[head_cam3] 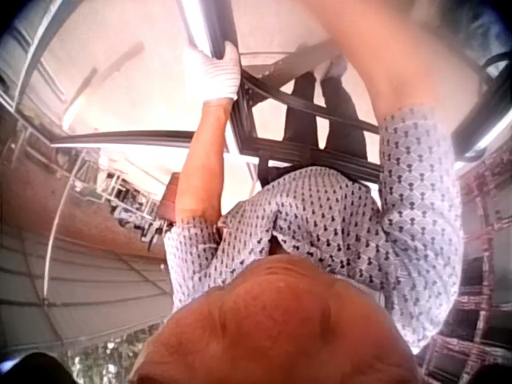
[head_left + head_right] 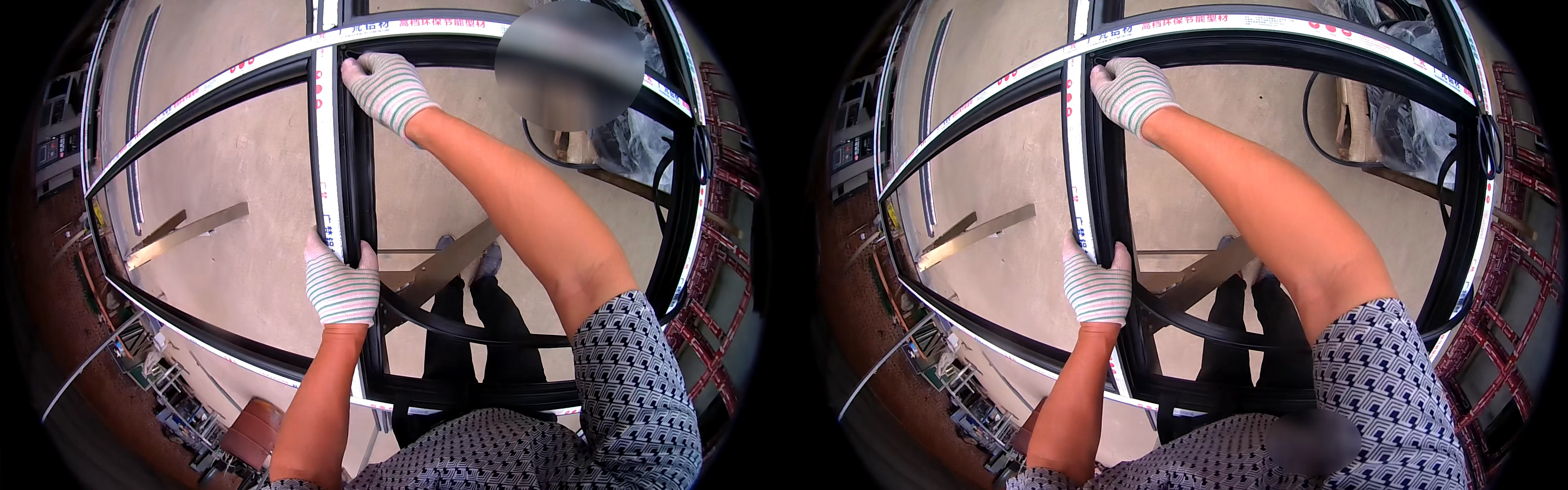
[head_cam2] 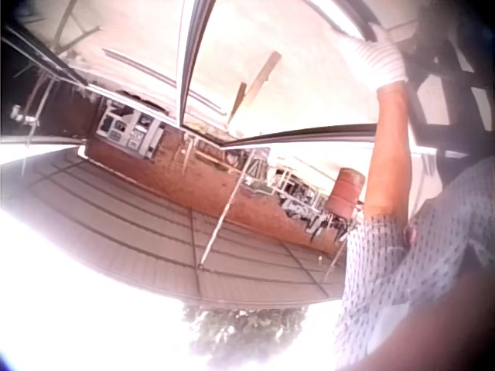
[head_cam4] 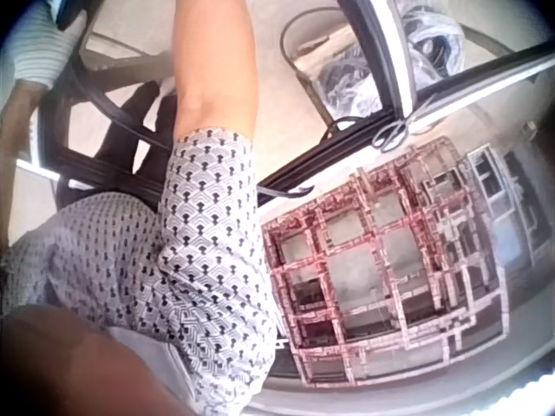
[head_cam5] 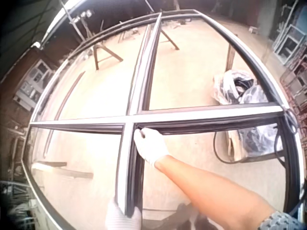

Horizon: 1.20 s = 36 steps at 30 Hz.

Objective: The person installs a black rubber seal into the groove of a large aluminum window frame. They press the seal along the edges and corners by hand, ensuring it fits snugly into the frame's channel.

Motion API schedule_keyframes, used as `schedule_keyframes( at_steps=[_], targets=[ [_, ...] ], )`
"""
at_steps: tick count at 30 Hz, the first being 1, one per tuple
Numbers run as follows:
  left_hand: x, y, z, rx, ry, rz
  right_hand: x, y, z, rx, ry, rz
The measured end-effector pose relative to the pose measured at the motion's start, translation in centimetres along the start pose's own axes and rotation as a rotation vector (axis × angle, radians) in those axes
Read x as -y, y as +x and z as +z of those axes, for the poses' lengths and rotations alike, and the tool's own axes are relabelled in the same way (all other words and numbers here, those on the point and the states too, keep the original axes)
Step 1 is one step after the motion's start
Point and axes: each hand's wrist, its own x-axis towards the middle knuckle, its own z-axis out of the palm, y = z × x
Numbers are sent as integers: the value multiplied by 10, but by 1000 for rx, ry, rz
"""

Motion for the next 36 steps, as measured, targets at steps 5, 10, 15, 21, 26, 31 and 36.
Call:
schedule_keyframes(
  at_steps=[5,10,15,21,26,31,36],
  targets=[
    [5,4,2,9,82,-14,-16,1,20,-110,100,-54],
    [5,2,4,-2,99,13,-37,-74,17,55,-73,-179],
    [10,2,10,0,64,24,-46,-189,-27,511,-181,-22],
    [8,2,3,83,65,13,-58,-322,-107,916,-497,41],
    [8,-1,4,79,98,19,-75,-386,-140,729,-754,8],
    [12,0,5,118,106,64,-74,-433,-83,687,-759,30],
    [4,-2,1,136,113,48,-82,-460,-22,586,-502,10]
  ],
)
